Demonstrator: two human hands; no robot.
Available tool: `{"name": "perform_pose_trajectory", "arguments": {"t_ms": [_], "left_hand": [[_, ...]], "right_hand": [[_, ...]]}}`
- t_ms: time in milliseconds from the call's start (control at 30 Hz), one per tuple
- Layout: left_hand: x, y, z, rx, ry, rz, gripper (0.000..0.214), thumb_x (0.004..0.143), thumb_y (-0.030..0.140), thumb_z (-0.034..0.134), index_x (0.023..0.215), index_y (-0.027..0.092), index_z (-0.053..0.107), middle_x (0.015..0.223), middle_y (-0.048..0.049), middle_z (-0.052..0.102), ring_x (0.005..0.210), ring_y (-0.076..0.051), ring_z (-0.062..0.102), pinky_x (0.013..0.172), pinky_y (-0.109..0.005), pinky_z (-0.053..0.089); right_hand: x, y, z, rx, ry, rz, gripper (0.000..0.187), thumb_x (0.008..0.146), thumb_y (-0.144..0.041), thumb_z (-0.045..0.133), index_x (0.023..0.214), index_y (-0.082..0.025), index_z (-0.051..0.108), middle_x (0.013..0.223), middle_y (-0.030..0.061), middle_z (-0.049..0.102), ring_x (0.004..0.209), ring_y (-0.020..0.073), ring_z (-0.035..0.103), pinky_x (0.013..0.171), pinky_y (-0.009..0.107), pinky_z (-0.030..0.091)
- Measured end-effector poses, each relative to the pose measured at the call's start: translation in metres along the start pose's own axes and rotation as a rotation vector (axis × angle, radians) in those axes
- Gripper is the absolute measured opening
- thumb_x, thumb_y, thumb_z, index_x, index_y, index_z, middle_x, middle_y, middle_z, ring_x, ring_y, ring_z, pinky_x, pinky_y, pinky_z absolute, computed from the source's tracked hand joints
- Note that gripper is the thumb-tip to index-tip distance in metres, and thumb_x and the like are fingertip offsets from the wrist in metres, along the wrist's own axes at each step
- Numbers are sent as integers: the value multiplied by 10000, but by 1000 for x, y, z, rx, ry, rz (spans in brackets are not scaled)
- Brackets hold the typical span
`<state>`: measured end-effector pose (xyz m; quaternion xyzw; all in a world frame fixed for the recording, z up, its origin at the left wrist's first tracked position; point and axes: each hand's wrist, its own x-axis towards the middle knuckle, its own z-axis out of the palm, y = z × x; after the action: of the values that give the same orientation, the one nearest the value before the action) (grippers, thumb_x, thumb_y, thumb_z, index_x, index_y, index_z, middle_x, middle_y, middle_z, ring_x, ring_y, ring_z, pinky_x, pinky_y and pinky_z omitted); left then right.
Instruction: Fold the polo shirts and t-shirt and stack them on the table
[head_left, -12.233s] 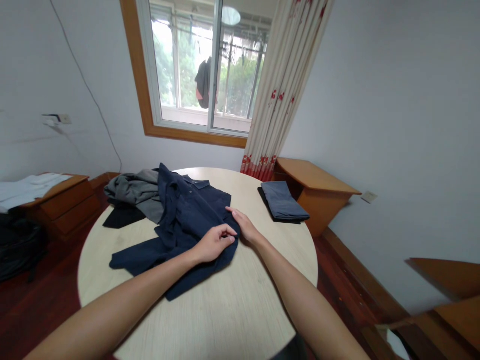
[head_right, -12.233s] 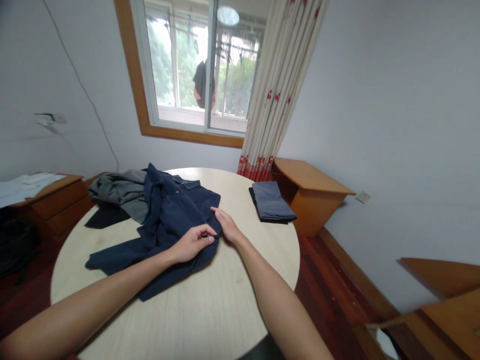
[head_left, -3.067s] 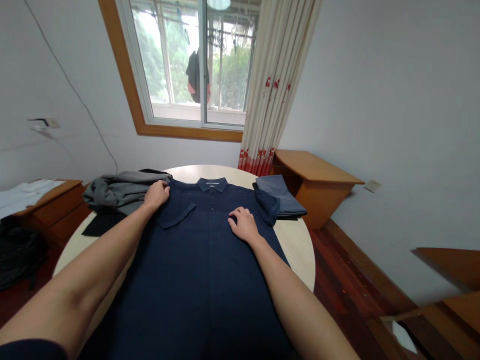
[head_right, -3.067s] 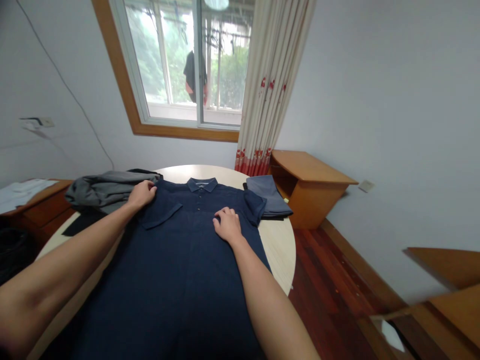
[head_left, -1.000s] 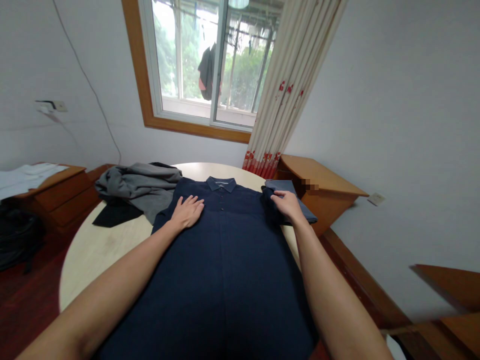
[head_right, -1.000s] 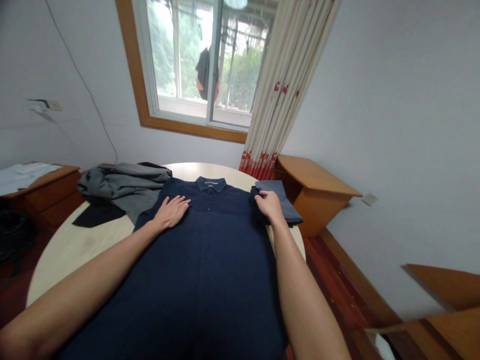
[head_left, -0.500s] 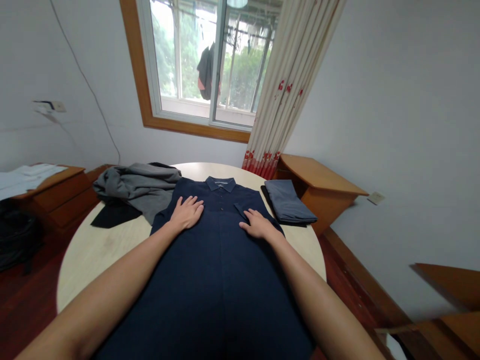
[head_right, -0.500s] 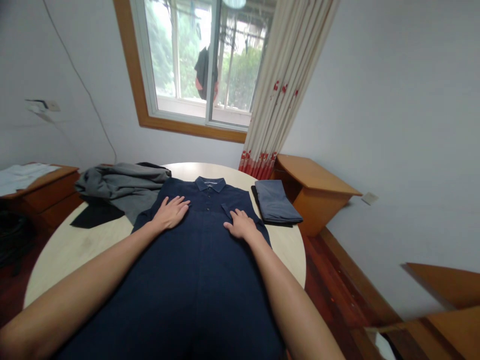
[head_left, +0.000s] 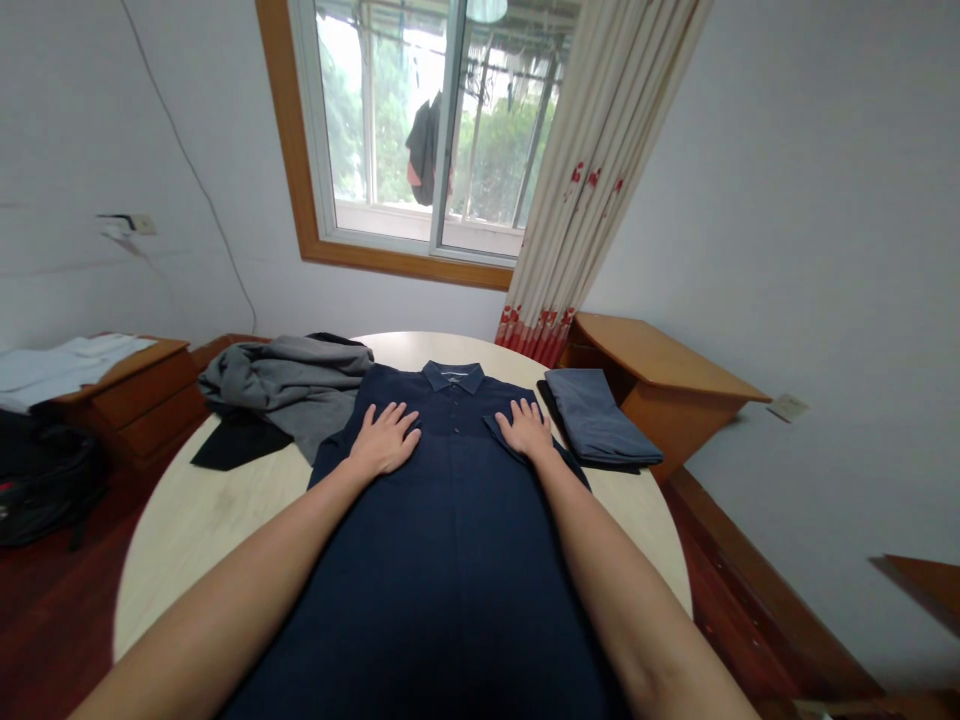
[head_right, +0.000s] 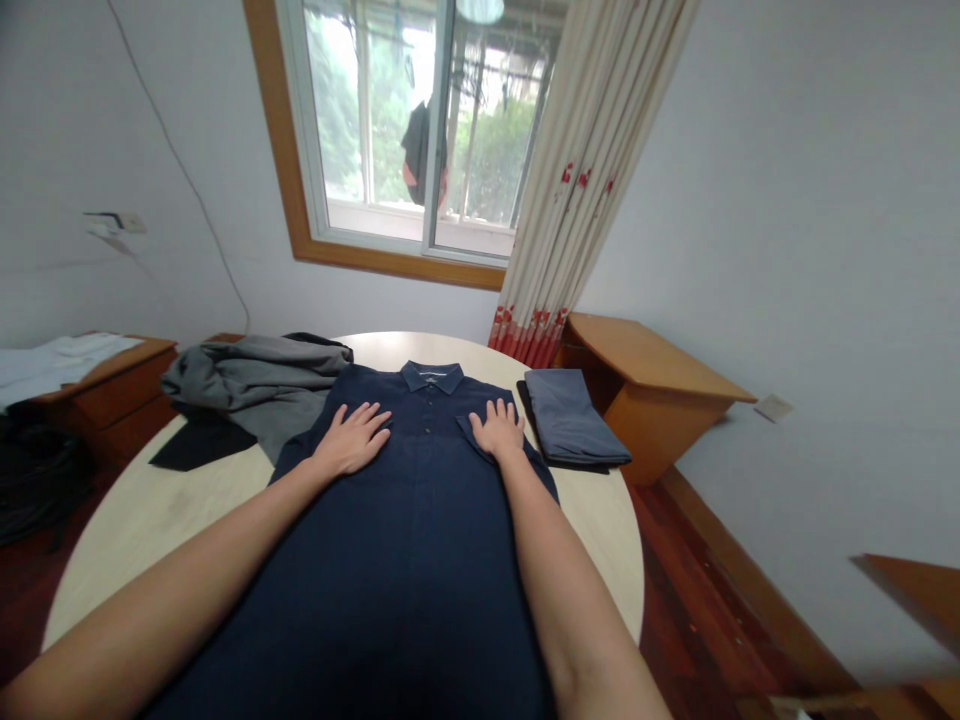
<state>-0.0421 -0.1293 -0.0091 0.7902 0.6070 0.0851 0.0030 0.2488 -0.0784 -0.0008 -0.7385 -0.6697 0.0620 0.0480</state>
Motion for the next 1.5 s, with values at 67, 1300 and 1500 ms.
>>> {"name": "perform_pose_trajectory", "arguments": {"t_ms": [67,1300,1500], "left_hand": [[4,-2,2,10,-13,-2,622,1000,523,234,1525,231,396,1620,-87,297,1514,-265,211,1215,-542,92],[-62,45,-5,-39,-19,213,573,1008,439,296,1505,185,422,1606,-70,326,1501,-242,256,1227,-484,164],[-113,25,-17,-35,-97,146,637,1004,529,281,1549,205,341,1640,-51,218,1523,-254,176,1217,-516,169]], "right_hand": [[7,2,3,-1,6,-8,755,987,-607,209,1585,-148,232,1665,104,142,1532,300,101,1209,529,125],[-101,-45,12,102,118,-468,536,1019,-445,332,1462,-183,482,1570,93,404,1477,217,308,1216,418,174],[-138,8,6,59,61,-274,590,1017,-455,326,1517,-152,404,1615,90,310,1505,227,244,1221,428,164]]}}
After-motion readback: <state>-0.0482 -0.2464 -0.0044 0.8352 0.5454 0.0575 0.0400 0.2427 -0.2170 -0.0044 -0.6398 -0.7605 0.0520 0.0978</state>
